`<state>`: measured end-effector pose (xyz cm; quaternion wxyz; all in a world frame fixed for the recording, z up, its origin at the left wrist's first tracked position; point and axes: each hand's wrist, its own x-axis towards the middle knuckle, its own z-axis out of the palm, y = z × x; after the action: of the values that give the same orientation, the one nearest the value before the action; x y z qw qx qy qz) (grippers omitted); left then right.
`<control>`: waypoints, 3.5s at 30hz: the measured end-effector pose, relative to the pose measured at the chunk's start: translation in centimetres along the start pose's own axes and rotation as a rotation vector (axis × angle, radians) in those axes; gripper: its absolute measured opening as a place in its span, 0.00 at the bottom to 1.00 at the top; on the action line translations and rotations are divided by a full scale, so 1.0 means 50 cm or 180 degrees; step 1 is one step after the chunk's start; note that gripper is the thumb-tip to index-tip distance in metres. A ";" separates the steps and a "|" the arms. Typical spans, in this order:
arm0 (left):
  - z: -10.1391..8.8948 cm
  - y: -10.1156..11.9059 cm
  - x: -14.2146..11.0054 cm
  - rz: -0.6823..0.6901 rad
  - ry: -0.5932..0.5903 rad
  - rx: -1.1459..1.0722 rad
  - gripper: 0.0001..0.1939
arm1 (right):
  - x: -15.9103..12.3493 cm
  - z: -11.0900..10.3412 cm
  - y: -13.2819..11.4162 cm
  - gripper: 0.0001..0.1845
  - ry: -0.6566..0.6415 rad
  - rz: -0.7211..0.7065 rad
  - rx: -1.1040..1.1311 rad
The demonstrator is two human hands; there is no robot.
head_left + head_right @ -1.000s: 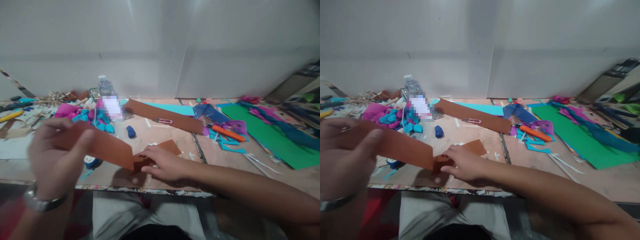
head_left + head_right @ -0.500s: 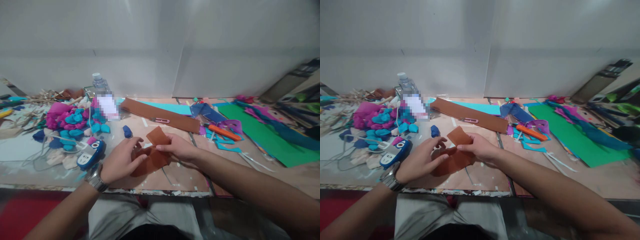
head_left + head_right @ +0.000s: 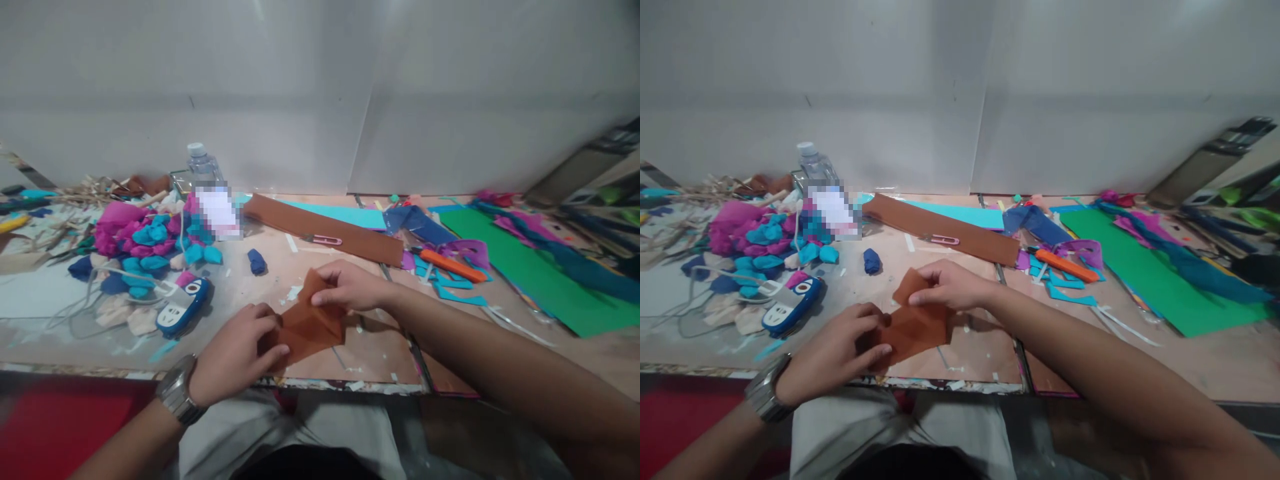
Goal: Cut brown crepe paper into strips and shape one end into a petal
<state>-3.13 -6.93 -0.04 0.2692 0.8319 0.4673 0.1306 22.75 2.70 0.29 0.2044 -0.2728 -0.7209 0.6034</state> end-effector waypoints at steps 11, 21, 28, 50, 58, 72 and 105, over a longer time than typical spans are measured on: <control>0.008 -0.022 0.006 -0.0173 0.0619 -0.2361 0.17 | 0.068 0.071 -0.027 0.14 -0.0277 -0.1173 -0.1782; 0.011 -0.005 0.025 0.0009 0.0826 -0.3003 0.19 | 0.049 0.071 -0.018 0.20 0.0349 -0.0369 -0.1833; -0.036 0.011 0.085 0.0275 0.1666 -0.2621 0.13 | -0.009 -0.029 -0.016 0.18 0.0488 -0.0010 -0.1641; 0.024 -0.007 0.216 0.0905 0.1669 -0.2116 0.13 | -0.021 -0.027 0.050 0.17 0.2095 -0.0141 0.1180; 0.059 -0.012 0.211 -0.0088 0.0116 -0.2832 0.27 | -0.013 0.001 0.075 0.13 0.2455 -0.0217 0.0972; 0.082 -0.013 0.202 0.0260 0.0239 -0.2448 0.21 | -0.028 0.048 0.050 0.21 0.1543 -0.0277 0.0616; 0.063 -0.028 0.206 0.0262 0.0369 -0.1571 0.06 | 0.212 -0.204 0.084 0.15 0.0806 0.1078 -0.3542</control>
<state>2.81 1.38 -3.79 0.4313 0.7504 0.4017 0.2991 21.59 17.74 -2.26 0.0159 -0.5199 -0.8453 0.1219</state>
